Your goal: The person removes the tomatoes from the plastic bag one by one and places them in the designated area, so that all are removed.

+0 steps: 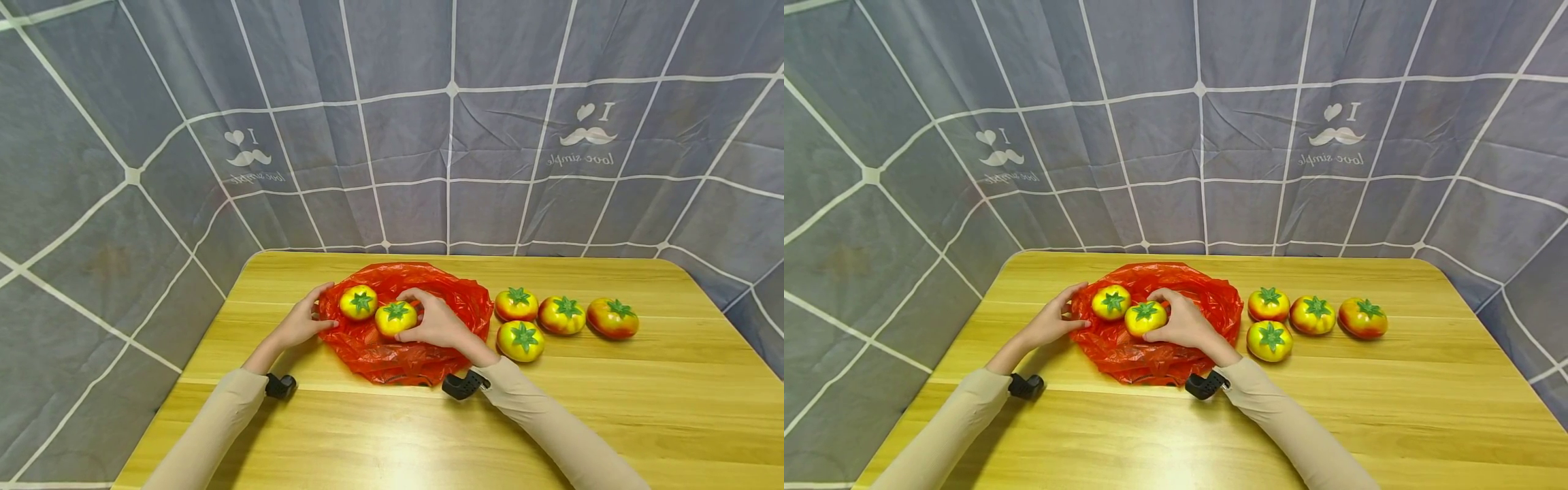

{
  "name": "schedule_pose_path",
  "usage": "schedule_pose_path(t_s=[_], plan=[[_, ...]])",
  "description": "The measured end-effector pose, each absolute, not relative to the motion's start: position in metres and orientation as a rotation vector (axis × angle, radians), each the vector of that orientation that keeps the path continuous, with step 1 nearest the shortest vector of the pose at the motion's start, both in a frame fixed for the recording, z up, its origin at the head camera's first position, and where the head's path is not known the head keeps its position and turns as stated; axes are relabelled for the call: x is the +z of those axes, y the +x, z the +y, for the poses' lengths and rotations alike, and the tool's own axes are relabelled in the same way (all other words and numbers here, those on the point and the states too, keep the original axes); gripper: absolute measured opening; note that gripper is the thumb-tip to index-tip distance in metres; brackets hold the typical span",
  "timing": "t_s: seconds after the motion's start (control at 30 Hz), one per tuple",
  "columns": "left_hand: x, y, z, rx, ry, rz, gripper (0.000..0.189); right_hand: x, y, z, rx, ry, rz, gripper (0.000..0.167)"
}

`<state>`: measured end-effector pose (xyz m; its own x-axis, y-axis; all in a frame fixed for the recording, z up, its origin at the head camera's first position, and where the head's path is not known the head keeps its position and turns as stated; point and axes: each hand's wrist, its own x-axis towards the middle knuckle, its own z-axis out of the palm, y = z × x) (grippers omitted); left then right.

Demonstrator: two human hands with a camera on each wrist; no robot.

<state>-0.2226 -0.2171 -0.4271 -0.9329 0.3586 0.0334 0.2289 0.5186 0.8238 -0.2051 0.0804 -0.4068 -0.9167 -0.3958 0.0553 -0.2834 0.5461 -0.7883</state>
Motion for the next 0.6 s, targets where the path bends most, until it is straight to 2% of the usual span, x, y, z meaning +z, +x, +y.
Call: schedule_pose_path(t_s=[0.6], plan=[[-0.427,-0.223,-0.217,1.386,0.519,2.611,0.076,-0.402,-0.202,0.097,-1.383,-0.589,2.666,0.063]])
